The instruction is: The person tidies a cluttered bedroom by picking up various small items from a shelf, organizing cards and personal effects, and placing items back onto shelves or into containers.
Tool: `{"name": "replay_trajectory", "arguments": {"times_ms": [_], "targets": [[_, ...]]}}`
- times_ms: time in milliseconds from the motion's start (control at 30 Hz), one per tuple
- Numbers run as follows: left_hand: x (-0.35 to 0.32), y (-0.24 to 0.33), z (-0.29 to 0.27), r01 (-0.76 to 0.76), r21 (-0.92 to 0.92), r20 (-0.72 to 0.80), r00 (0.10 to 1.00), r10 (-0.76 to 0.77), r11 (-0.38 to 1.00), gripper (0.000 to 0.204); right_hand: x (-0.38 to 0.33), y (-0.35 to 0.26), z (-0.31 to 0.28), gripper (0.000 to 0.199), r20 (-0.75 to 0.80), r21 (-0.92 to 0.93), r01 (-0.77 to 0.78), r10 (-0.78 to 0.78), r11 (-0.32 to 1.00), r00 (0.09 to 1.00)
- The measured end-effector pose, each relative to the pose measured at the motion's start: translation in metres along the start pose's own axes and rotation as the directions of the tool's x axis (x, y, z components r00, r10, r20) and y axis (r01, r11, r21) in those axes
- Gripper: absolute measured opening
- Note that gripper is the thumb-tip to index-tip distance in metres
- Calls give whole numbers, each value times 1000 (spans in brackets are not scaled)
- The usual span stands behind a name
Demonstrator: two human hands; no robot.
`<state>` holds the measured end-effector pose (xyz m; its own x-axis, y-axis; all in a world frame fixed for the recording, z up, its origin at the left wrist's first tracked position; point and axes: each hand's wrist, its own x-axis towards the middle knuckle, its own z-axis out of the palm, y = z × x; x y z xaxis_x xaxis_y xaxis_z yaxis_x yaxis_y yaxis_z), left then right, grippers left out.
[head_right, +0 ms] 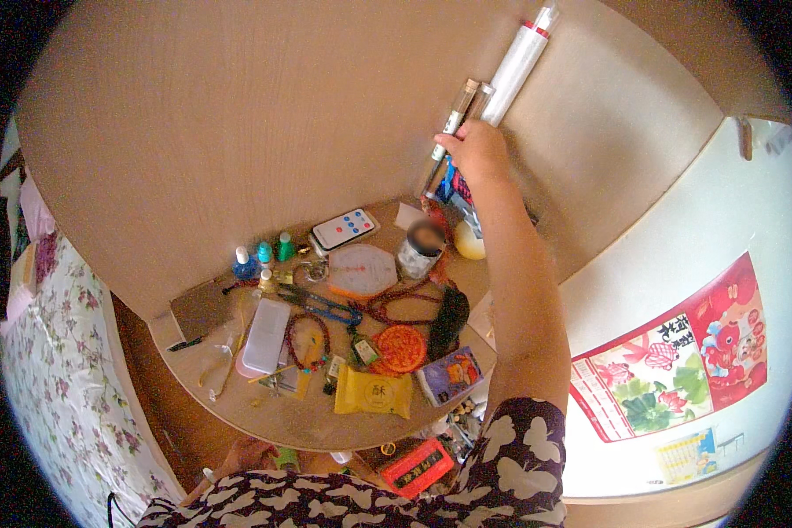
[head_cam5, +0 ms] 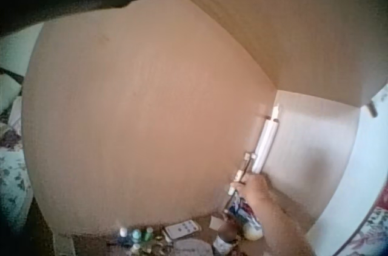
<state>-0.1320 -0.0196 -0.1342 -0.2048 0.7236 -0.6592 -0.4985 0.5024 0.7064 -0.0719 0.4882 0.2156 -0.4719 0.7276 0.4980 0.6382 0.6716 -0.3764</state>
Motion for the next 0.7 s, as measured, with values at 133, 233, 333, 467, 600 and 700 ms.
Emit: {"name": "replay_trajectory", "arguments": {"times_ms": [133,233,333,467,600,700], "targets": [[6,-9,-10,-49,119,60,997,42,992,31,-6,-18,-3,33,-43,-239,6,-17,971,999],[17,-29,-20,-79,142,119,991,62,987,31,0,-2,3,34,-58,-125,0,-8,992,998],[18,-23,-19,4,14,124,992,-6,1000,32,4,7,7,34,-62,-99,27,-33,995,998],[5,-3,-7,23,65,39,999,-26,998,32,4,7,7,35,-64,-93,71,-77,993,995],[6,-6,-13,-9,113,83,997,0,993,33,-2,-3,4,35,-84,-152,69,-82,986,993],[6,-7,-15,50,42,104,993,-54,998,32,-6,-7,-1,35,-73,-214,72,-90,974,993]]}}
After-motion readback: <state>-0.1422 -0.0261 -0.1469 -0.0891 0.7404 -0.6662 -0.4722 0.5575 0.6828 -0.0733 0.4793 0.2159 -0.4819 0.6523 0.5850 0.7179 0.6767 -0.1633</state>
